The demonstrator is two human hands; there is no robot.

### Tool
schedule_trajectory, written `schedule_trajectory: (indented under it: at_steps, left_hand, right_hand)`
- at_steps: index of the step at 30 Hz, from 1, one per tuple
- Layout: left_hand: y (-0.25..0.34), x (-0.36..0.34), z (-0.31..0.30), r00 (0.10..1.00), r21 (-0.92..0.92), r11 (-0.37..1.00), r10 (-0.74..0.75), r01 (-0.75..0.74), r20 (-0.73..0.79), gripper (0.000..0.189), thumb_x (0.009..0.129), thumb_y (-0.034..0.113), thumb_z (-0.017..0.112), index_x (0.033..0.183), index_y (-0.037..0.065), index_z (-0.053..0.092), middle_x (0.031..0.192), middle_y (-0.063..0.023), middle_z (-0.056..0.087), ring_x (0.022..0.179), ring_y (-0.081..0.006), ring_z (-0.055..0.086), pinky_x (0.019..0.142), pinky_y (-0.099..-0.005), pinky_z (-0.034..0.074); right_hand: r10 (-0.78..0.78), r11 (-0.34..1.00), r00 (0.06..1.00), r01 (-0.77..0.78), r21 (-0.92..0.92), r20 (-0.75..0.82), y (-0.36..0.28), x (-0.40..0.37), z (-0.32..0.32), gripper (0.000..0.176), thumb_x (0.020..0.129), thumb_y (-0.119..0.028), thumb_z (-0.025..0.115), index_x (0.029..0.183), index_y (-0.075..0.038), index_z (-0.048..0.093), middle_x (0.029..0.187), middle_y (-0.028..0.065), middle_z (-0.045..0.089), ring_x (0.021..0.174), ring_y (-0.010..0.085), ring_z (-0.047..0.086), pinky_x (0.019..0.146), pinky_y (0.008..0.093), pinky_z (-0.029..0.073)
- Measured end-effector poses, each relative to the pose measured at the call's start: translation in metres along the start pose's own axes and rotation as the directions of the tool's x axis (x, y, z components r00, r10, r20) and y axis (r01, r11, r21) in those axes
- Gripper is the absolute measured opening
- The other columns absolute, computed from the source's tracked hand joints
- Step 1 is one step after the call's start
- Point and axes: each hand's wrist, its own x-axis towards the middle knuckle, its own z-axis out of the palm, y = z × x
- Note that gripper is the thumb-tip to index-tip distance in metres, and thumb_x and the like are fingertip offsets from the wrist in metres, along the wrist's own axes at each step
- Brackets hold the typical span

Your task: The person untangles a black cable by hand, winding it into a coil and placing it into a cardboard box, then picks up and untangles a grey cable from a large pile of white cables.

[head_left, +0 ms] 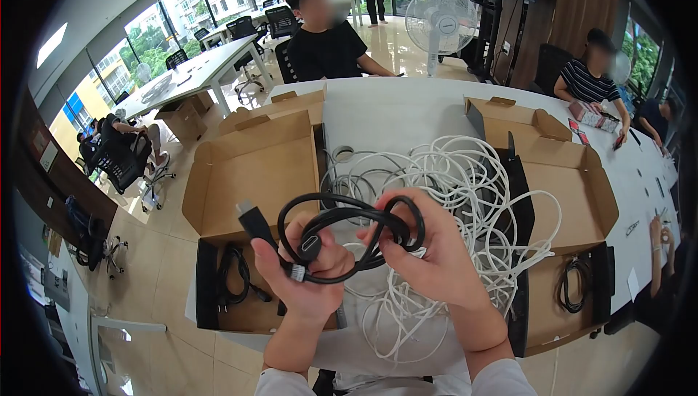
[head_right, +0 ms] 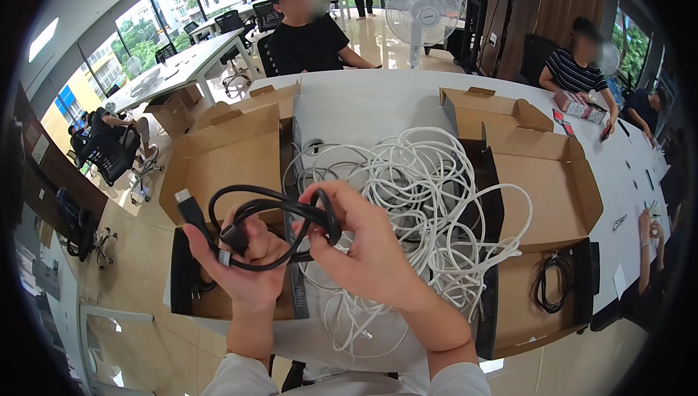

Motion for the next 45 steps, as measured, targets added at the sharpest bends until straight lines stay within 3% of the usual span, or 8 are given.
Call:
schedule_trajectory:
  at_steps: [10, 20, 23, 27, 33, 41, 42, 45]
  left_hand:
    - [0.006, 0.01, 0.002, 0.97, -0.031, 0.97, -0.241, 0.242, 0.025, 0.075, 0.088, 0.072, 0.022, 0.055, 0.008, 0.042, 0.044, 0.0043, 0.024, 0.036, -0.0082, 0.017, 0.038, -0.0258, 0.015]
    - [0.008, 0.008, -0.003, 0.938, -0.24, 0.906, -0.335, 0.348, 0.091, 0.072, 0.092, 0.066, 0.019, 0.055, 0.009, 0.037, 0.045, 0.0018, 0.026, 0.038, -0.0113, 0.016, 0.043, -0.0296, 0.018]
    - [0.006, 0.008, 0.002, 0.957, -0.19, 0.941, -0.289, 0.281, -0.019, 0.069, 0.091, 0.067, 0.023, 0.055, 0.01, 0.035, 0.045, 0.0019, 0.027, 0.039, -0.0109, 0.016, 0.044, -0.0278, 0.018]
    - [0.005, 0.009, 0.007, 0.958, 0.002, 0.987, -0.158, 0.163, -0.241, 0.07, 0.09, 0.069, 0.027, 0.052, 0.011, 0.034, 0.044, 0.0025, 0.027, 0.039, -0.0106, 0.018, 0.044, -0.0272, 0.017]
    - [0.006, 0.01, 0.005, 0.963, 0.13, 0.985, -0.076, 0.112, -0.257, 0.071, 0.09, 0.07, 0.024, 0.05, 0.012, 0.033, 0.043, 0.0043, 0.025, 0.039, -0.0116, 0.021, 0.049, -0.0268, 0.033]
    - [0.005, 0.006, 0.01, 0.903, 0.03, 0.981, -0.162, 0.19, -0.397, 0.065, 0.089, 0.071, 0.027, 0.063, 0.012, 0.04, 0.048, 0.0024, 0.031, 0.043, -0.0112, 0.026, 0.051, -0.026, 0.03]
    - [0.012, 0.008, 0.005, 0.957, -0.017, 0.978, -0.205, 0.206, -0.207, 0.062, 0.089, 0.07, 0.029, 0.068, 0.012, 0.041, 0.051, 0.0019, 0.035, 0.045, -0.0109, 0.028, 0.049, -0.0263, 0.028]
    - [0.007, 0.011, 0.029, 0.805, 0.094, 0.979, -0.092, 0.18, -0.586, 0.07, 0.087, 0.073, 0.027, 0.05, 0.014, 0.032, 0.047, 0.0046, 0.028, 0.04, -0.0119, 0.026, 0.045, -0.0267, 0.028]
  right_hand:
    - [0.156, 0.947, 0.916, -0.244, 0.206, 0.369, 0.0, 0.006, -0.018, 0.022, 0.077, 0.007, 0.05, 0.094, 0.002, 0.062, 0.08, 0.0036, 0.065, 0.077, 0.0067, 0.056, 0.071, 0.0212, 0.044]
    - [0.061, 0.911, 0.827, -0.275, 0.307, 0.559, 0.006, 0.003, -0.023, 0.017, 0.074, 0.003, 0.05, 0.082, 0.001, 0.065, 0.067, 0.0047, 0.065, 0.063, 0.0077, 0.056, 0.058, 0.0238, 0.042]
    - [0.228, 0.973, 0.913, -0.197, -0.123, 0.337, -0.012, 0.002, -0.024, 0.015, 0.076, 0.002, 0.052, 0.085, 0.002, 0.063, 0.064, 0.0065, 0.062, 0.066, 0.0154, 0.06, 0.061, 0.0258, 0.044]
    - [-0.172, 0.87, 0.976, 0.086, -0.485, -0.134, -0.008, -0.005, 0.001, 0.051, 0.074, 0.002, 0.064, 0.123, -0.001, 0.047, 0.107, 0.0158, 0.056, 0.086, 0.0242, 0.059, 0.072, 0.0321, 0.049]
    - [-0.536, 0.348, 0.841, 0.297, -0.889, 0.071, 0.002, -0.001, 0.019, 0.066, 0.064, -0.001, 0.068, 0.127, 0.0, 0.047, 0.116, 0.0162, 0.052, 0.104, 0.0326, 0.052, 0.086, 0.04, 0.045]
    - [-0.638, 0.162, 0.746, 0.373, -0.914, 0.192, 0.0, 0.007, 0.011, 0.047, 0.066, -0.01, 0.076, 0.111, -0.004, 0.063, 0.121, 0.0135, 0.048, 0.105, 0.0294, 0.051, 0.084, 0.0387, 0.047]
    - [-0.672, 0.105, 0.704, 0.399, -0.911, 0.23, 0.002, 0.008, 0.01, 0.045, 0.066, -0.011, 0.076, 0.109, -0.007, 0.064, 0.122, 0.0133, 0.048, 0.104, 0.0284, 0.05, 0.083, 0.0381, 0.047]
    - [-0.742, -0.042, 0.6, 0.405, -0.913, 0.3, 0.007, 0.004, 0.018, 0.026, 0.067, -0.015, 0.076, 0.092, -0.017, 0.07, 0.116, 0.0049, 0.054, 0.101, 0.0227, 0.048, 0.08, 0.0345, 0.042]
